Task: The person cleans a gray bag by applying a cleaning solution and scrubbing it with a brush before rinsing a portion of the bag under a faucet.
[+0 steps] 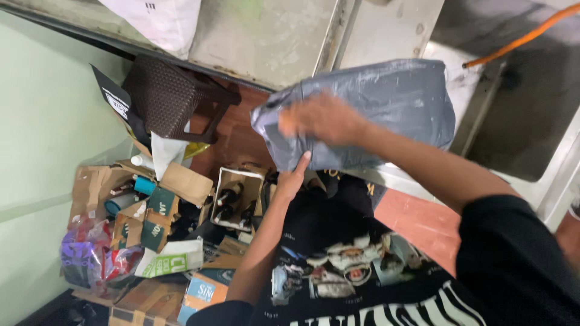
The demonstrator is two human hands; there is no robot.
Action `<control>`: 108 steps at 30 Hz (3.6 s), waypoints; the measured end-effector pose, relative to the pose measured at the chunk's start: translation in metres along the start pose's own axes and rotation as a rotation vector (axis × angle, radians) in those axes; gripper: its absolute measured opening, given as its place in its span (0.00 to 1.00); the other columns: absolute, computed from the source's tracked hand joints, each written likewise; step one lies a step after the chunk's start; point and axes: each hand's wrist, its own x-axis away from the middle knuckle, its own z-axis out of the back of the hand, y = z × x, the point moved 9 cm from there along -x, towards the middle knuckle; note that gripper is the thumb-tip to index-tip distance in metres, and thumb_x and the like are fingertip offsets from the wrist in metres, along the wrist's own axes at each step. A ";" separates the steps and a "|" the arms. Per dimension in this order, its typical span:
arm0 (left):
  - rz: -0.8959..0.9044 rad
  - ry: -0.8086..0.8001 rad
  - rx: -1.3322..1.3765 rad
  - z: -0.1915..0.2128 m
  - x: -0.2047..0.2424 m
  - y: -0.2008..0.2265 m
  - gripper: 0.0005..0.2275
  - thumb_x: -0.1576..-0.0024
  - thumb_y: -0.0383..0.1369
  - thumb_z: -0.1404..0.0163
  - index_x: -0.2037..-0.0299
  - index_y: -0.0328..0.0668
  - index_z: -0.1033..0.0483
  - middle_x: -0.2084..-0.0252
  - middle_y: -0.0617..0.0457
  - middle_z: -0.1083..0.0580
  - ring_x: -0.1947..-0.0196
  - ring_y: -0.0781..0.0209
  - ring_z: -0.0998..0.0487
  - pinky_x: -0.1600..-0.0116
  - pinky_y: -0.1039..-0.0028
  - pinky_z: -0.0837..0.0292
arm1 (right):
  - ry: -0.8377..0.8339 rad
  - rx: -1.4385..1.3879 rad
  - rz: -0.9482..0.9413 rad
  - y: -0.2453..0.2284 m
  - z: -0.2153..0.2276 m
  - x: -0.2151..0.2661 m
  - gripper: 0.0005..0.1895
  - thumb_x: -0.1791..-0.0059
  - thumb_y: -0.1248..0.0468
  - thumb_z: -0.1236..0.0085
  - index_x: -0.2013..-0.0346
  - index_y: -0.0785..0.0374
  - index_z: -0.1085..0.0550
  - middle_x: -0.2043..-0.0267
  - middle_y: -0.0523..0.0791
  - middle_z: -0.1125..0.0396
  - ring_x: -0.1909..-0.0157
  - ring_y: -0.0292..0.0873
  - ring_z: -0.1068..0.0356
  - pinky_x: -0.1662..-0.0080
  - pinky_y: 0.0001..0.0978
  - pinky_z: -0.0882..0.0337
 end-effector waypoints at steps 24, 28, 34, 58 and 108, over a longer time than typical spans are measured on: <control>-0.079 0.110 0.038 0.019 0.000 0.012 0.45 0.49 0.58 0.32 0.31 0.27 0.29 0.32 0.22 0.31 0.28 0.36 0.32 0.25 0.49 0.38 | 0.358 0.594 -0.936 0.129 0.030 0.222 0.23 0.46 0.63 0.33 0.34 0.53 0.21 0.46 0.55 0.30 0.51 0.65 0.26 0.51 0.54 0.27; -0.059 0.092 0.025 0.022 0.008 0.030 0.45 0.50 0.61 0.34 0.32 0.29 0.28 0.32 0.24 0.30 0.28 0.37 0.32 0.25 0.50 0.37 | 0.632 0.301 -0.832 0.056 0.049 0.156 0.12 0.42 0.68 0.49 0.47 0.61 0.21 0.55 0.56 0.28 0.52 0.66 0.28 0.48 0.52 0.30; 0.044 0.114 0.019 0.008 -0.010 -0.004 0.47 0.51 0.64 0.34 0.30 0.33 0.28 0.30 0.32 0.29 0.27 0.46 0.32 0.24 0.56 0.37 | 0.436 0.310 -0.821 0.027 0.028 0.237 0.17 0.46 0.63 0.40 0.42 0.55 0.20 0.51 0.53 0.27 0.53 0.61 0.25 0.50 0.54 0.26; -0.102 0.384 1.682 0.004 0.010 0.019 0.56 0.57 0.76 0.64 0.18 0.55 0.52 0.17 0.44 0.46 0.19 0.30 0.50 0.22 0.34 0.53 | 0.257 0.417 -0.711 0.335 0.173 0.141 0.32 0.44 0.66 0.35 0.27 0.45 0.32 0.41 0.50 0.36 0.49 0.57 0.36 0.52 0.49 0.41; 0.063 -0.375 1.600 -0.033 -0.054 0.056 0.02 0.39 0.34 0.44 0.61 0.48 0.20 0.58 0.56 0.17 0.62 0.57 0.22 0.56 0.62 0.33 | -0.007 0.117 -0.591 -0.006 -0.024 0.056 0.16 0.46 0.54 0.40 0.43 0.38 0.20 0.43 0.44 0.33 0.56 0.50 0.33 0.58 0.41 0.38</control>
